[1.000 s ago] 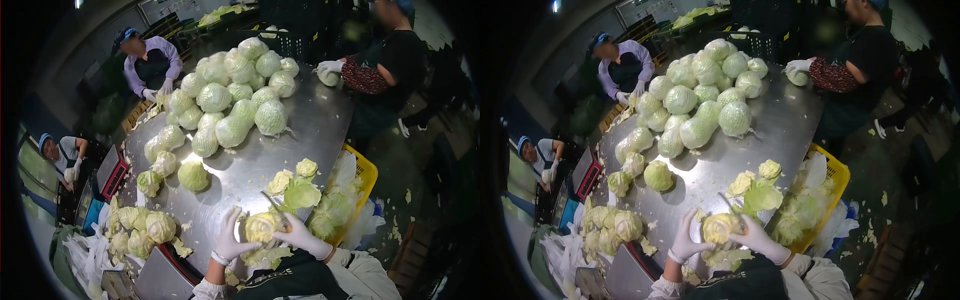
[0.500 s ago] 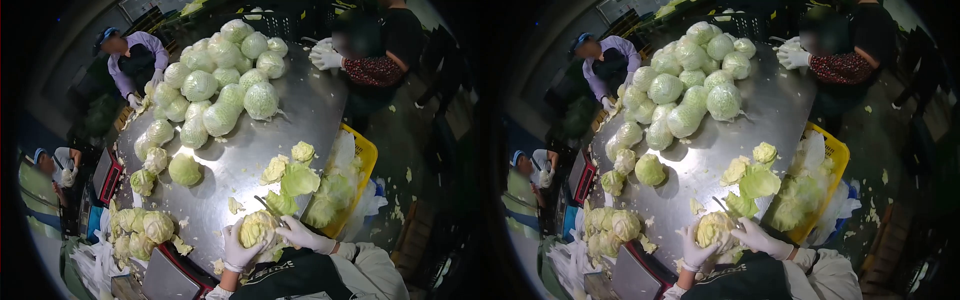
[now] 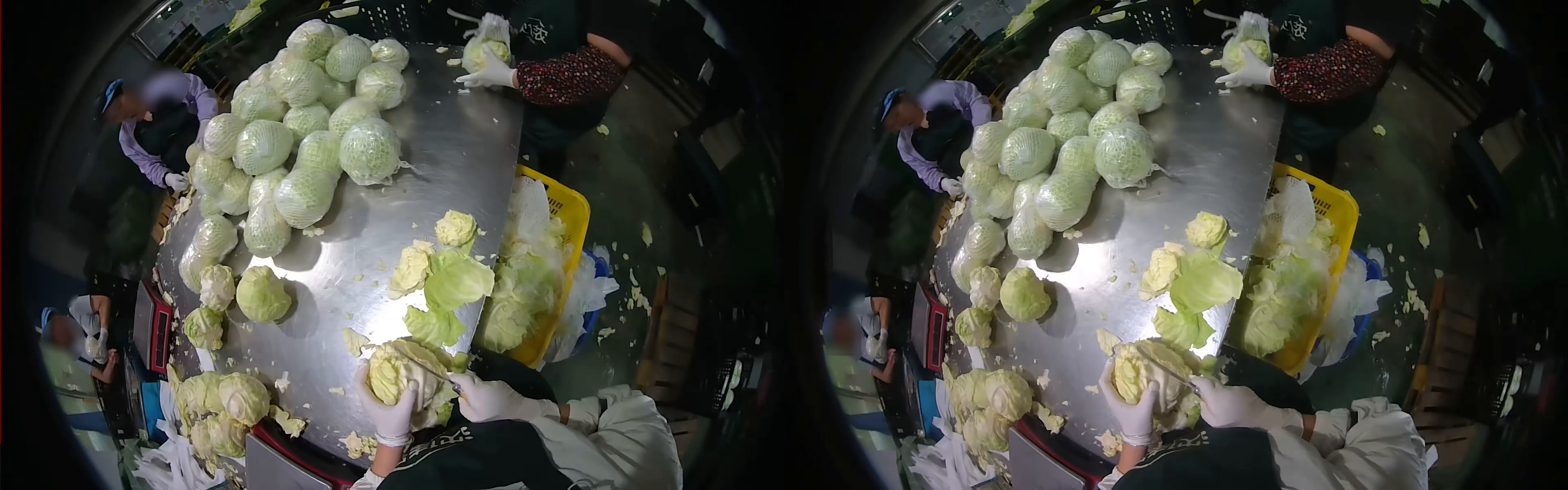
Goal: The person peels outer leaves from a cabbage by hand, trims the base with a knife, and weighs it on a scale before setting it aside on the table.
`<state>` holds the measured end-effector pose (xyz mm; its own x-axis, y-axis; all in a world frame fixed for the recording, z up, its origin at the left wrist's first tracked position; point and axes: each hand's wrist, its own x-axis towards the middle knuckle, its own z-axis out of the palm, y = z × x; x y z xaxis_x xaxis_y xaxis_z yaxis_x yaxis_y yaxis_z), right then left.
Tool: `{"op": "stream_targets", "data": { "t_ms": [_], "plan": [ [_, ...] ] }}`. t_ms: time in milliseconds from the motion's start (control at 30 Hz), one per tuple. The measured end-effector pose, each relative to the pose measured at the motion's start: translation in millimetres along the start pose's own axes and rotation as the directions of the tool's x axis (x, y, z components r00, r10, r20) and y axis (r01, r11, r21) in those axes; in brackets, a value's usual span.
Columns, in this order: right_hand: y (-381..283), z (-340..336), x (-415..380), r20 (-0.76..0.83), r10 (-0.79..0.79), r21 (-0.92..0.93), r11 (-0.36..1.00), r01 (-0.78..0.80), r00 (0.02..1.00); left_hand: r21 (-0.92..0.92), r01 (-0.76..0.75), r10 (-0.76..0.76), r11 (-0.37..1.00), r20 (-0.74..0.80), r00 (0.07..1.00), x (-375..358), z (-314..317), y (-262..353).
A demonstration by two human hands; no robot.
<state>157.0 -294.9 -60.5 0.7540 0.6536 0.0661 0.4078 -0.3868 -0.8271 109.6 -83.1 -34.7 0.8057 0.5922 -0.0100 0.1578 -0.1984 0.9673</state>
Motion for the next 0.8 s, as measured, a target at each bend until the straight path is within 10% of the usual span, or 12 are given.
{"op": "stream_targets", "data": {
  "t_ms": [367, 467, 667, 800],
  "plan": [
    [9.5, -7.2, 44.9, 0.22, 0.347, -0.178, 0.933, -0.313, 0.911, 0.454, -0.375, 0.372, 0.809, 0.1, 0.923, 0.7, 6.2, 5.2],
    [18.3, -5.5, 41.3, 0.249, 0.388, 0.009, 0.916, -0.402, 0.888, -0.089, 0.072, -0.078, 0.993, -0.058, 0.995, -3.9, -6.4, -0.5],
    [-11.1, -37.3, 64.0, 0.233, 0.269, 0.421, 0.838, -0.346, 0.935, -0.249, -0.043, 0.015, 0.968, -0.113, 0.993, -12.7, -18.4, -41.3],
    [-18.2, -47.8, 83.3, 0.332, 0.132, 0.376, 0.889, -0.259, 0.934, -0.128, -0.081, 0.081, 0.989, 0.0, 0.997, -2.7, -13.3, -20.9]
  ]
}}
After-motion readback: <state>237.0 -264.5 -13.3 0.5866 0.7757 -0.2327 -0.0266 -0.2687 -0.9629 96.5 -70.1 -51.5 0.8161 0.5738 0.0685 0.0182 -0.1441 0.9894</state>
